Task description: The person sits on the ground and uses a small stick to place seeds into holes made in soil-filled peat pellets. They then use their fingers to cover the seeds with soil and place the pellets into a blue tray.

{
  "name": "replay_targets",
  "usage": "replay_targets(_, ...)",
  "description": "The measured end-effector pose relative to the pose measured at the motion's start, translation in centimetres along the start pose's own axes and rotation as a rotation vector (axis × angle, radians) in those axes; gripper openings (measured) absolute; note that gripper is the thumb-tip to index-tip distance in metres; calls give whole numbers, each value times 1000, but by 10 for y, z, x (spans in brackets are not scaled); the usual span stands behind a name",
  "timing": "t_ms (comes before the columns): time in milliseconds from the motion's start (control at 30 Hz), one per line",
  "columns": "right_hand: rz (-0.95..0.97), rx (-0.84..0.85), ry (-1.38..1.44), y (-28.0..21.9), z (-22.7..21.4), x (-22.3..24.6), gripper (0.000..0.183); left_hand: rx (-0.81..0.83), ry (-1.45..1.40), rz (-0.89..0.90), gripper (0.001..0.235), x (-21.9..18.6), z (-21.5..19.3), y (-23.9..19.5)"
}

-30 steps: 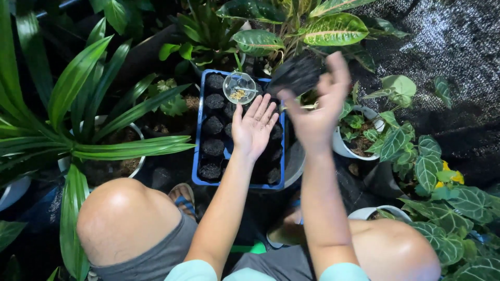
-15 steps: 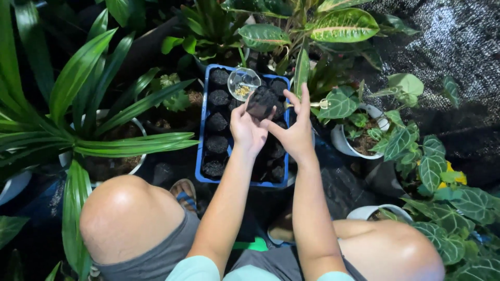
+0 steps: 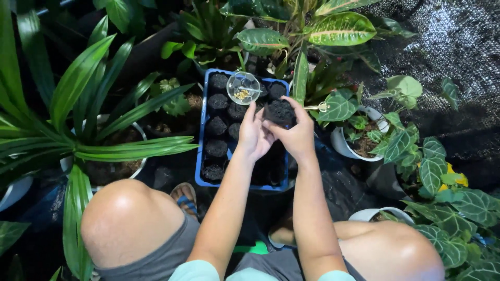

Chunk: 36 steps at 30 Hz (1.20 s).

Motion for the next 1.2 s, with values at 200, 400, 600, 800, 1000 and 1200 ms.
replay_targets(200,-465,-186,260,18,-28,68,62,25,-95,40,57,-5,-15,18)
replay_targets(400,-500,-264,308,11,-21,75,58,41,-130,99,49,-5,3,3)
replay_targets(600,-160,106,-184,-7,-6,28,91,-104,-132,100,29,-10,8,-6)
replay_targets(800,-30,198,-98,-3,-11,24,92,-83,-73,31,29,-2,10,-10)
replay_targets(1000,49,183,-21,-3,-7,19,96,-67,61,42,35,2,2,-11)
replay_targets(1200,-15,58,16,-1,-13,8,95,-26,284,36,59,2,17,-16)
Point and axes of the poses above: each hand's wrist, its own y-axis towards the middle knuckle, its own z-axis out of the palm, x = y × z, the point moved 1 cm from there along y, towards the middle knuckle, and after that the axes turned 6 degrees about -x, right-handed, at the moved point
